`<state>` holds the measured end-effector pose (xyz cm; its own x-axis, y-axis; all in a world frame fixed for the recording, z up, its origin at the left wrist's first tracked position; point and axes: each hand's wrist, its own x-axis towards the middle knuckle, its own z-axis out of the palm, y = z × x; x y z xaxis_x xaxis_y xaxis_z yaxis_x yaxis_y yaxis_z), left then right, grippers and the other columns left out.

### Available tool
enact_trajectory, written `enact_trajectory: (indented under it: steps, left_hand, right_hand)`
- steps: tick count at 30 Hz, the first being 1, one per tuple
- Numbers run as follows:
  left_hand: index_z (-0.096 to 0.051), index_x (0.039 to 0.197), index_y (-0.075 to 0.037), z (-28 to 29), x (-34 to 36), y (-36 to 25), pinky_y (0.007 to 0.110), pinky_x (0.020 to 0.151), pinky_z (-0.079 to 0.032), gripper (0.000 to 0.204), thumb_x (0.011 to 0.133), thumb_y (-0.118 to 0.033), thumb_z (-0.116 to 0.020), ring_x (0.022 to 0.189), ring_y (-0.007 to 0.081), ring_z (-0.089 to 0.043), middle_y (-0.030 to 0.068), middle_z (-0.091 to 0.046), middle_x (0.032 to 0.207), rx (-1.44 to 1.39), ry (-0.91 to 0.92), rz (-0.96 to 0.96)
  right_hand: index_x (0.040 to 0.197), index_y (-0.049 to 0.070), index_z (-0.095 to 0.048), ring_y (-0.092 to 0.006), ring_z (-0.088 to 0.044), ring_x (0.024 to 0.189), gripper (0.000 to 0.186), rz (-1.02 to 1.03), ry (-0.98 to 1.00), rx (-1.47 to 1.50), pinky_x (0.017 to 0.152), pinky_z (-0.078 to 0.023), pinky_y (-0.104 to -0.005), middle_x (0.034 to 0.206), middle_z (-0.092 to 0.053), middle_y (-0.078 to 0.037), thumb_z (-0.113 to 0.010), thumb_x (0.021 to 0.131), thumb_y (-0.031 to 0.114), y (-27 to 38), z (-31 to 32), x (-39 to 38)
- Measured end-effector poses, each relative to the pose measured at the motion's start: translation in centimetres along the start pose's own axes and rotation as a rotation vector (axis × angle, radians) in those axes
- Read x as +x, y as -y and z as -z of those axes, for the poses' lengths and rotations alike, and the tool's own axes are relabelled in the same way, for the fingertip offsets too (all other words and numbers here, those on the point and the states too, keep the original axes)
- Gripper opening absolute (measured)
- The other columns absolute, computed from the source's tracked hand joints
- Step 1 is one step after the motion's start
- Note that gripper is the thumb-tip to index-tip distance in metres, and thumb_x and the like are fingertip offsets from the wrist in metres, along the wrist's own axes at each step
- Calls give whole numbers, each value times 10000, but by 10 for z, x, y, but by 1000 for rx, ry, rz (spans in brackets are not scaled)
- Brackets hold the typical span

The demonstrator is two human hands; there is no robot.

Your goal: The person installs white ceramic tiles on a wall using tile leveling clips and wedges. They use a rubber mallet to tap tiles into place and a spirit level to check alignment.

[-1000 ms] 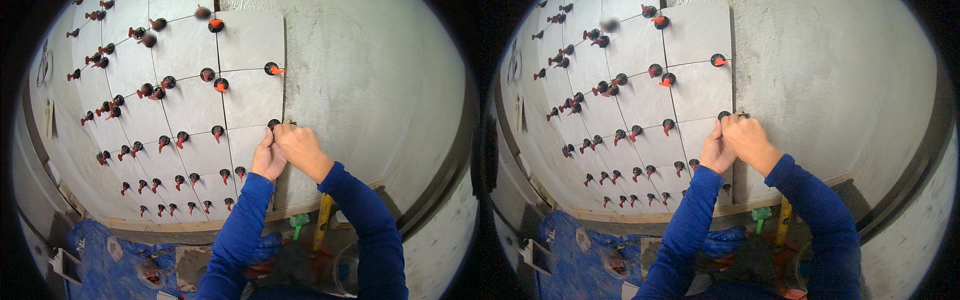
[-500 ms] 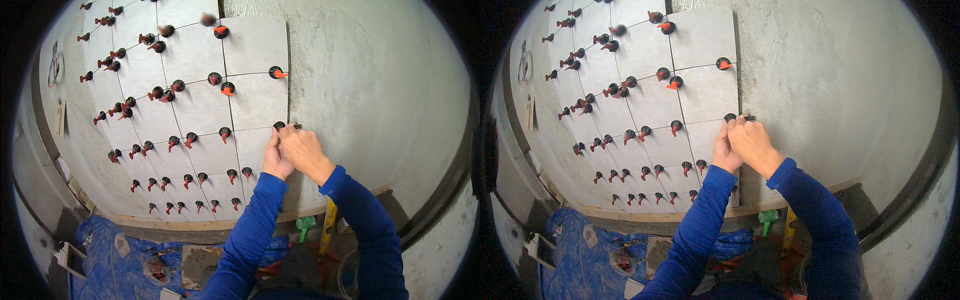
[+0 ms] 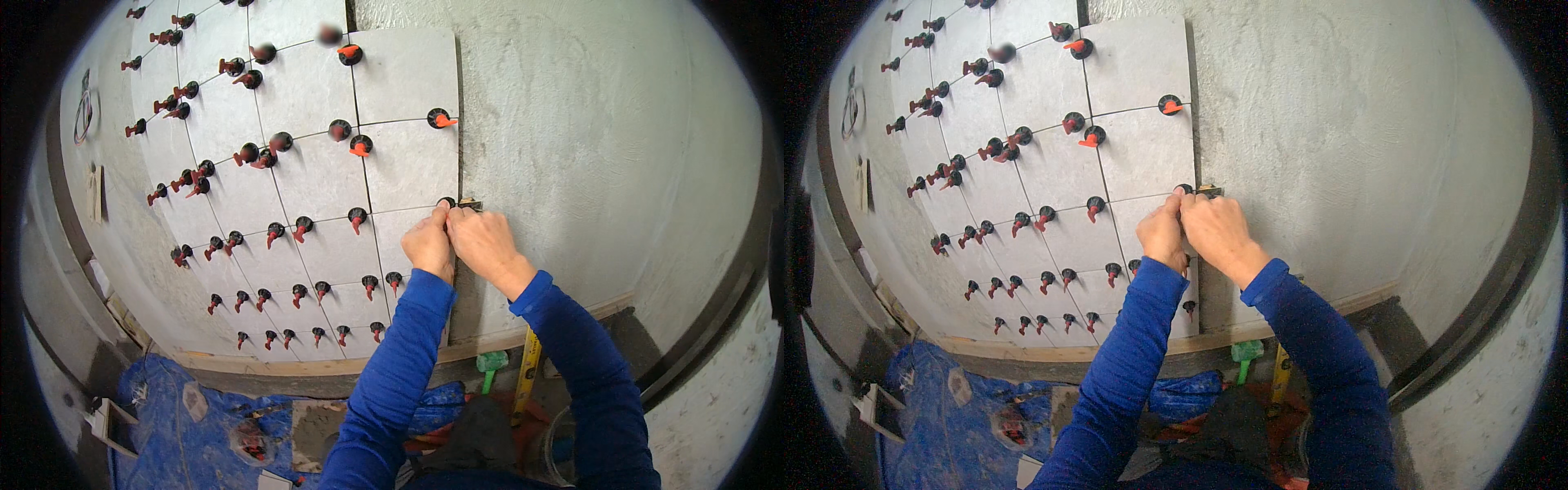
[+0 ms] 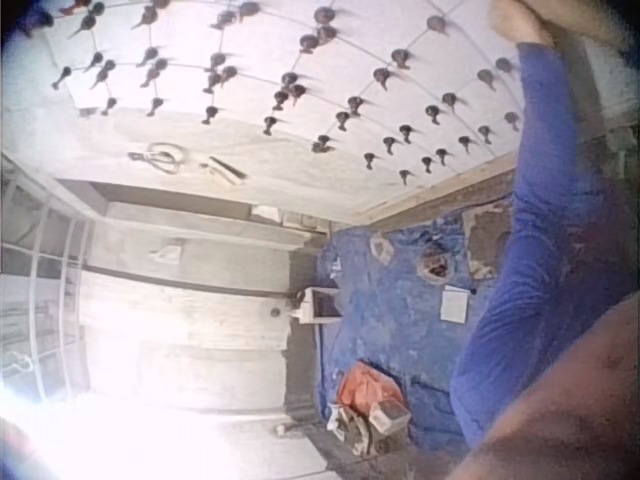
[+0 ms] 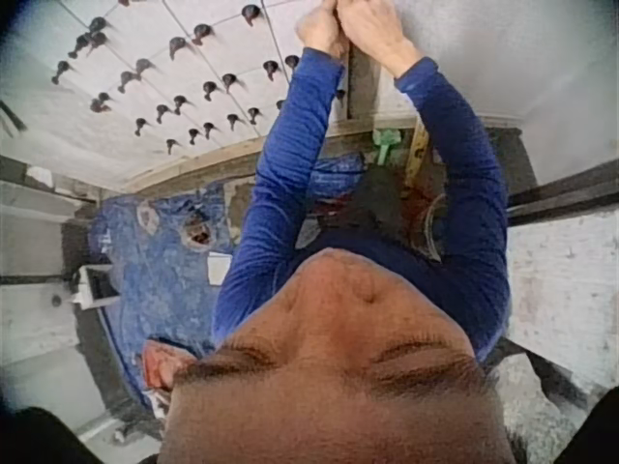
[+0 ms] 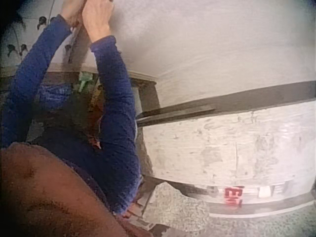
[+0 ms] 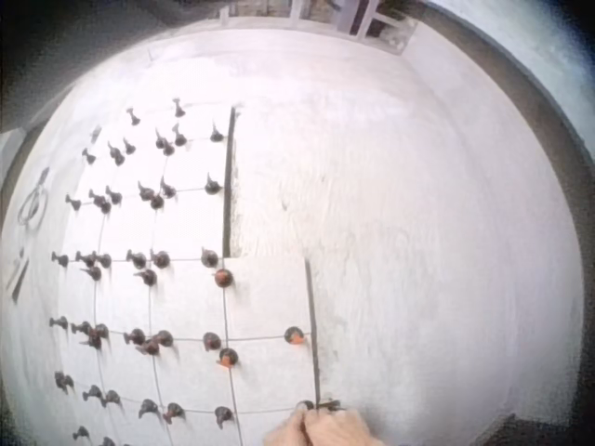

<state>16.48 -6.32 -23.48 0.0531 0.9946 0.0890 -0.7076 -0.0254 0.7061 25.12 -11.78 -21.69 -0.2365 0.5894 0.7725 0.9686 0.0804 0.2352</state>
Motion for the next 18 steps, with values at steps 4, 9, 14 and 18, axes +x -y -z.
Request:
enact_trajectory:
  steps: [4,9,14,18]
  left_hand:
    - [-720,925,-8,4,13,-2,328,681,-518,185,943,-180,-787,769,172,-668,62,-713,870,-38,60,103]
    - [-695,1110,-49,30,18,8,394,896,-536,329,1063,-366,-618,999,233,-689,85,-725,1042,-57,267,265]
    - [-566,1417,-30,32,16,27,472,1186,-409,510,1139,-421,-395,1333,308,-571,136,-626,1440,-567,757,454]
    - [-548,1446,-22,21,11,49,472,1229,-367,513,1142,-400,-384,1393,326,-524,163,-549,1540,-984,805,434]
  right_hand:
    - [869,25,-678,-360,-741,673,225,-41,-21,40,598,-585,-467,772,-735,-178,-593,986,197,3,2,0]
    - [872,14,-696,-365,-752,689,247,-108,-60,111,614,-600,-466,762,-739,-181,-592,986,207,9,5,-2]
    - [893,13,-713,-356,-764,732,229,-196,-7,78,649,-611,-487,813,-753,-179,-608,967,202,17,0,-4]
    - [924,2,-723,-364,-772,889,233,-193,25,61,695,-625,-482,1016,-764,-211,-604,943,201,14,-8,-5]
